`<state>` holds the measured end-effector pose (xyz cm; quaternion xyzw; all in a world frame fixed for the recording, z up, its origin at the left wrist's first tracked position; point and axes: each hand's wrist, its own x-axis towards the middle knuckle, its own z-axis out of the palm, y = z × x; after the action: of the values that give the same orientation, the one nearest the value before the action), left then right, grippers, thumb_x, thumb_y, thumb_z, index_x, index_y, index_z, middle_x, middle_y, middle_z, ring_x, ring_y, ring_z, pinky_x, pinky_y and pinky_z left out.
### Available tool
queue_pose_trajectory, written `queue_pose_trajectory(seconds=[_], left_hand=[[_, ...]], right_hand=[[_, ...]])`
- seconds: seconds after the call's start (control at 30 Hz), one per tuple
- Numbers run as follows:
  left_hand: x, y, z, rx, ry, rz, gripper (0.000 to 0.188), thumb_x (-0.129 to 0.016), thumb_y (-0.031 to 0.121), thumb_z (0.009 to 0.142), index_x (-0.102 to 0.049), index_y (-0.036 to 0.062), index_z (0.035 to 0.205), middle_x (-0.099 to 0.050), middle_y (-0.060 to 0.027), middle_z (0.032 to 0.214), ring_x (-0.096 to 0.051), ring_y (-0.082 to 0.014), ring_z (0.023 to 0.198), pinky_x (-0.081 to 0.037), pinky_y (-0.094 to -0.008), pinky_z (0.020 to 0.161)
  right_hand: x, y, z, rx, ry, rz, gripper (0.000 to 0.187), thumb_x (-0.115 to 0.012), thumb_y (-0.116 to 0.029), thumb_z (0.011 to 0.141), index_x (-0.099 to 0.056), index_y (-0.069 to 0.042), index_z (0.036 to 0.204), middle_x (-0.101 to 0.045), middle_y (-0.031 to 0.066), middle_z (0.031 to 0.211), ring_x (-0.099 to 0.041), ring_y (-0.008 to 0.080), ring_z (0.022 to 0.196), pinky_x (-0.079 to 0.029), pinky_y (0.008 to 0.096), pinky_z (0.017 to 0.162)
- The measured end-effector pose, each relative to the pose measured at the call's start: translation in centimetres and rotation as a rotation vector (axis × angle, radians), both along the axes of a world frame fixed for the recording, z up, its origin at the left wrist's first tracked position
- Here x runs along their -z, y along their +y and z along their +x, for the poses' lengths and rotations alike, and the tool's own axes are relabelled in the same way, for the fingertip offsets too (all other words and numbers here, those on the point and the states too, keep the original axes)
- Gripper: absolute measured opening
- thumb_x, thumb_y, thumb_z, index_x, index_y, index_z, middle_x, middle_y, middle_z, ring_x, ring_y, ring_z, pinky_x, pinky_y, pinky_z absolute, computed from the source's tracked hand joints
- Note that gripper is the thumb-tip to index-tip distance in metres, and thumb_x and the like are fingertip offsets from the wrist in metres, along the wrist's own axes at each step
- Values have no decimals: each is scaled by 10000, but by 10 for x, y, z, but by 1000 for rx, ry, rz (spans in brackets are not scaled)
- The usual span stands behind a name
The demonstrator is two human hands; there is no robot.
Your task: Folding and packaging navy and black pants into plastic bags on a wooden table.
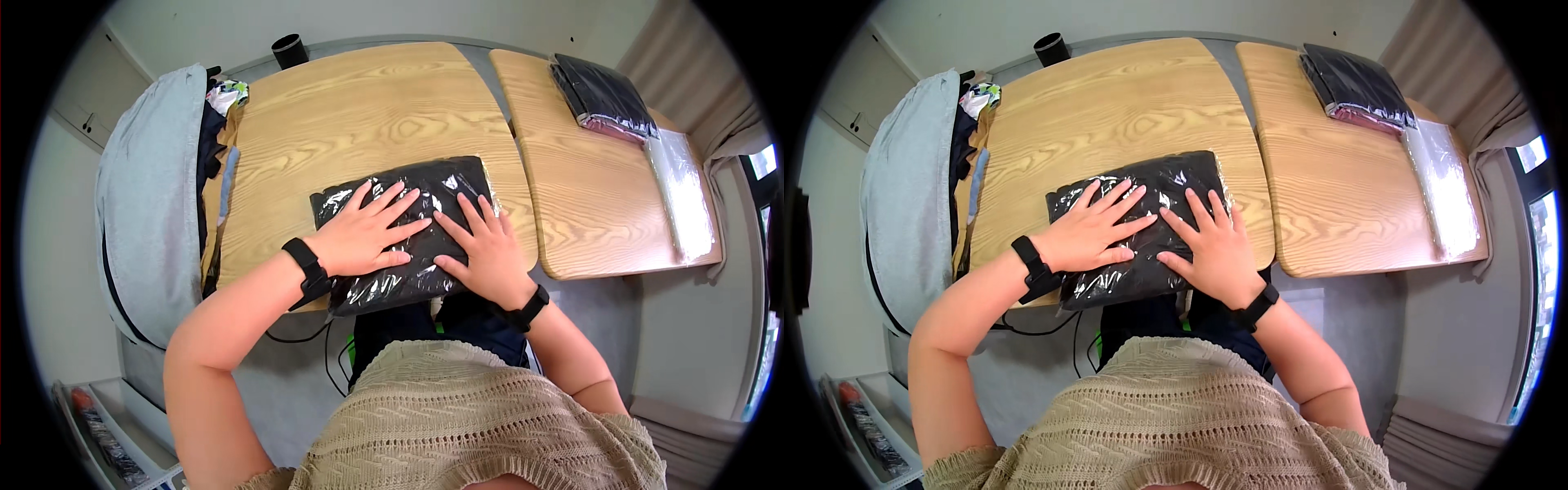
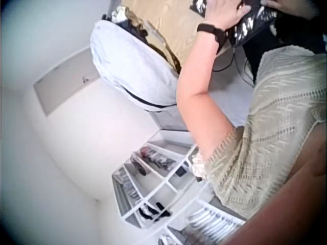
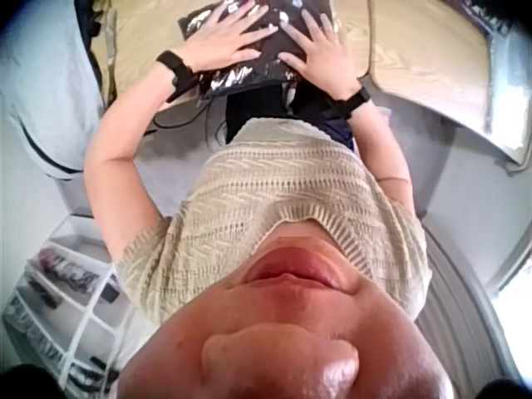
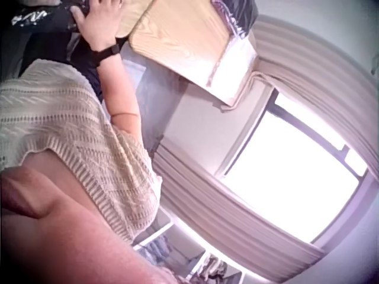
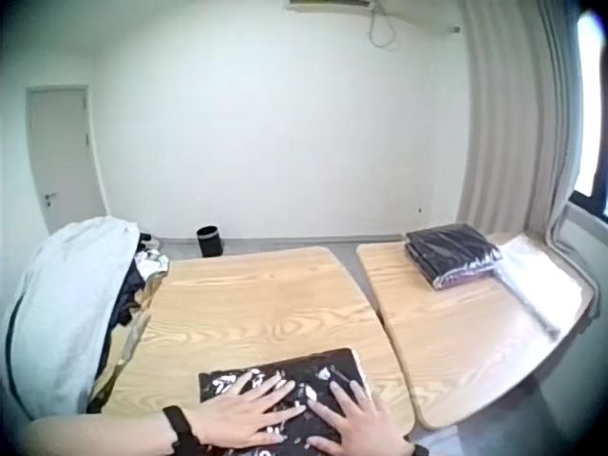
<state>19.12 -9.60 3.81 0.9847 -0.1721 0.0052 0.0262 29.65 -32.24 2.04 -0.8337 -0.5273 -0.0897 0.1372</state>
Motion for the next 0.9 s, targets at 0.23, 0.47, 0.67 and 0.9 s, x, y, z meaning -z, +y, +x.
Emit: queue_pose_trajectory(seconds=[0.23,0.47,0.67,0.9], left_hand=[[4,-3,4,-15,125,-30,581,-476,487,911,-376,237,1425,-194,-133,1532,-143,-337,1420,-115,-591,1101],[7,-1,4,-33,111,-42,573,-454,494,919,-369,247,1429,-176,-133,1538,-139,-334,1423,-108,-599,1093],[-13,19,12,-111,150,-623,548,-448,382,959,-344,135,1437,-199,-152,1534,-182,-330,1415,-154,-448,1138],[-8,46,-65,-845,-124,-1032,501,-554,259,938,-423,-17,1335,-534,-145,1275,-513,-217,1167,-412,-342,968]], right_hand=[[2,3,4,21,139,-43,586,-622,-523,797,-533,-234,1300,-413,146,1397,-349,399,1295,-320,530,1029],[5,4,6,5,132,13,581,-640,-514,783,-546,-232,1283,-428,133,1381,-368,391,1276,-325,529,1016],[9,-1,9,-21,140,63,617,-667,-484,777,-511,-220,1313,-398,166,1402,-340,405,1308,-296,528,1052],[-3,-32,27,-141,435,70,963,-842,-366,592,-375,-179,1412,-251,232,1475,-242,439,1355,-252,482,1095]])
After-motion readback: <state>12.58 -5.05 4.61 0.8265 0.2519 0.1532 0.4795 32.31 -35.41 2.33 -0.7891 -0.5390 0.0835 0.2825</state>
